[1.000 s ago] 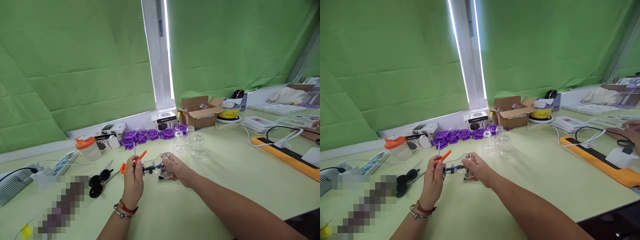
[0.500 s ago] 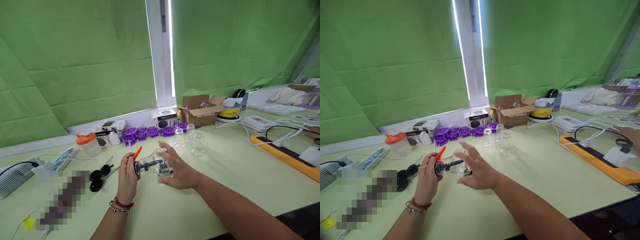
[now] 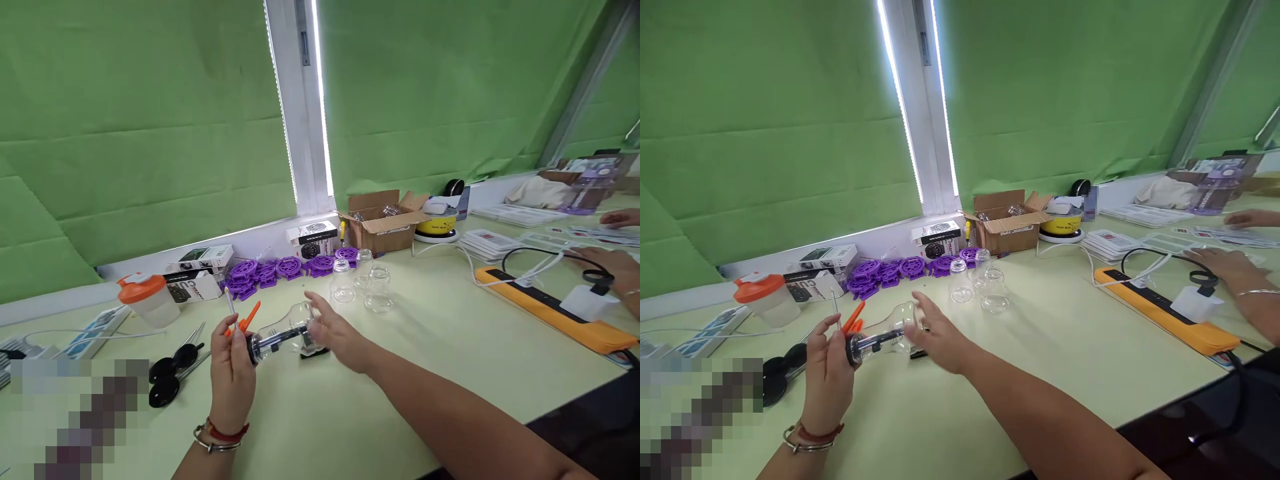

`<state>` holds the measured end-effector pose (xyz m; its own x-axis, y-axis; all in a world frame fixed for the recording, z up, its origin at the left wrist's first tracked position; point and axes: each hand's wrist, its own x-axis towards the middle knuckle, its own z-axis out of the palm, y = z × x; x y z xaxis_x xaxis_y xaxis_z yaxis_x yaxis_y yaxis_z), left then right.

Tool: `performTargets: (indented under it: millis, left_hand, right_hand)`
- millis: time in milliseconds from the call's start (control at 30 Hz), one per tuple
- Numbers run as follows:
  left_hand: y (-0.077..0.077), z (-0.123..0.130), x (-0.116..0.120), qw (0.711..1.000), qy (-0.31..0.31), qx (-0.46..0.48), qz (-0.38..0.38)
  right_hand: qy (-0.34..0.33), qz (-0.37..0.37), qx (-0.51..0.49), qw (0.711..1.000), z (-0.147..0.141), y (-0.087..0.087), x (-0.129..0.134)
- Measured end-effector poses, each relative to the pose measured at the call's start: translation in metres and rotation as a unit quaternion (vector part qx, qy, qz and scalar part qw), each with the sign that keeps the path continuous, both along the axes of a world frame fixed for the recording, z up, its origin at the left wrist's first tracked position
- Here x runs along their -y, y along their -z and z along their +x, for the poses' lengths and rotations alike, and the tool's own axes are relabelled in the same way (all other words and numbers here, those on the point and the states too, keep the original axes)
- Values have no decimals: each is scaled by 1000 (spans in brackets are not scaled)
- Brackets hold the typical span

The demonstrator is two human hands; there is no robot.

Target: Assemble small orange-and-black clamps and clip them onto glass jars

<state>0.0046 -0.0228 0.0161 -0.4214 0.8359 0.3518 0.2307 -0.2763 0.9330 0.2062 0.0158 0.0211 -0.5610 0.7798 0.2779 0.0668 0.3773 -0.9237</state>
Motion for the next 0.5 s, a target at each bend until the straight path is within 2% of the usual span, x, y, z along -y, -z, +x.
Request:
performTargets:
  millis: [33, 67, 100, 133, 200, 267, 300, 333, 400, 500]
  left_hand:
    - [0, 1, 1, 999, -8, -24, 21]
    - [1, 1, 1, 999, -10, -42, 32]
    - [1, 1, 1, 998, -9, -46, 29]
    - [0, 1, 1, 999, -2, -34, 12]
    - [-1, 0, 0, 998, 25, 25, -50]
    - [-4, -2, -3, 989, 54, 82, -107]
    - [-5, -4, -4, 984, 68, 105, -127]
    - [-6, -6, -5, 979, 81, 124, -141]
    - [-8, -10, -7, 969, 103, 159, -161]
    - [-11, -16, -5, 955, 139, 182, -187]
  right_hand:
    - [-11, -82, 6, 997, 0, 3, -2]
    - [-28, -130, 14, 991, 0, 5, -4]
    - [-42, -135, 25, 990, 1, 6, -5]
    - [-43, -86, 30, 995, 2, 5, -6]
    - [-26, 118, 42, 992, 5, 1, -4]
    - [-22, 327, 75, 942, 7, -5, 0]
    - [-22, 403, 93, 910, 6, -8, 3]
    - [-23, 455, 109, 883, 6, -11, 6]
    - [-29, 505, 128, 853, 3, -16, 13]
    - [-73, 518, 125, 843, 1, -18, 21]
